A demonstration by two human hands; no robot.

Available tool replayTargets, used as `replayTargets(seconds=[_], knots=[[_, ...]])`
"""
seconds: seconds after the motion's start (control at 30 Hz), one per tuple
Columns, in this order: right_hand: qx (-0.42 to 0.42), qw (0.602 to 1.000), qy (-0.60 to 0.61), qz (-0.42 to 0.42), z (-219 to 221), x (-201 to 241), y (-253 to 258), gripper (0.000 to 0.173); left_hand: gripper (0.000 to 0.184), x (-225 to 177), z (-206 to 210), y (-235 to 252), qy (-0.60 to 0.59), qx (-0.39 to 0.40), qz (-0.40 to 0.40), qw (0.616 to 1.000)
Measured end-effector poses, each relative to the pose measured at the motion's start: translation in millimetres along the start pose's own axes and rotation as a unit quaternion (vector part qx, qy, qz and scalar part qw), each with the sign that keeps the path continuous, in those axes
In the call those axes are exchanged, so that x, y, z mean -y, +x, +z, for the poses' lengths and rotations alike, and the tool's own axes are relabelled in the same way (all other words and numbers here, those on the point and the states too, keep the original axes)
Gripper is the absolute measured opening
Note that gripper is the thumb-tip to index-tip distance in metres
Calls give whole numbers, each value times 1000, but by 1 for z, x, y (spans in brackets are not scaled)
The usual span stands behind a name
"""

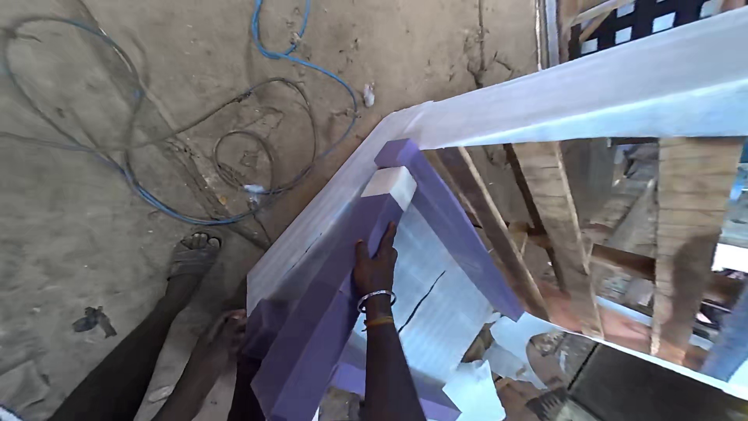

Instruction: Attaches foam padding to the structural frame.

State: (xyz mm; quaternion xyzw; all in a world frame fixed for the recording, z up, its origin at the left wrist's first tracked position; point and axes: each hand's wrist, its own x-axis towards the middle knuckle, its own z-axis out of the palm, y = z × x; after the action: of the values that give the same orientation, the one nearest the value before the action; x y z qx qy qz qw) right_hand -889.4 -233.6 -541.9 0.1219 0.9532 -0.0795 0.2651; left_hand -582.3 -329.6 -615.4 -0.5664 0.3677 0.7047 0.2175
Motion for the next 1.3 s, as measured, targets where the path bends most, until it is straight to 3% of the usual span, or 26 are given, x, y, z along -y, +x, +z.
replayTargets(seconds=[0.23,0.37,0.43,0.5,0.57,0.63,0.7,0.8,0.93,1.03,1.2,1.3], knots=[[-9,1000,-8,-13,9,2,15,90,41,-4,3,-7,-15,-18,3,1000],[4,1000,-16,-13,10,5,26,90,49,-5,4,-18,58,-17,11,998],[16,999,-27,-16,12,7,30,90,60,-7,2,-31,97,34,-8,995],[23,999,-38,-26,15,10,33,89,70,-17,-1,-47,89,155,-52,983],[23,998,-45,-34,18,12,35,89,82,-28,-3,-61,92,270,-93,954],[19,998,-47,-37,22,12,35,91,90,-49,2,-74,109,325,-138,929],[24,998,-53,-32,25,14,33,92,85,-52,12,-80,78,320,-176,928],[36,998,-50,-20,28,16,34,92,64,-15,16,-69,-43,358,-168,918],[32,998,-44,-16,37,15,32,95,44,-7,22,-73,-102,347,-147,921],[28,999,-34,-14,38,12,21,102,43,-4,28,-77,-110,323,-147,928],[114,992,3,-62,21,-20,-58,132,33,-10,34,-88,-106,349,-103,925],[122,989,23,-85,14,-42,-93,123,31,-6,34,-86,-91,401,-45,910]])
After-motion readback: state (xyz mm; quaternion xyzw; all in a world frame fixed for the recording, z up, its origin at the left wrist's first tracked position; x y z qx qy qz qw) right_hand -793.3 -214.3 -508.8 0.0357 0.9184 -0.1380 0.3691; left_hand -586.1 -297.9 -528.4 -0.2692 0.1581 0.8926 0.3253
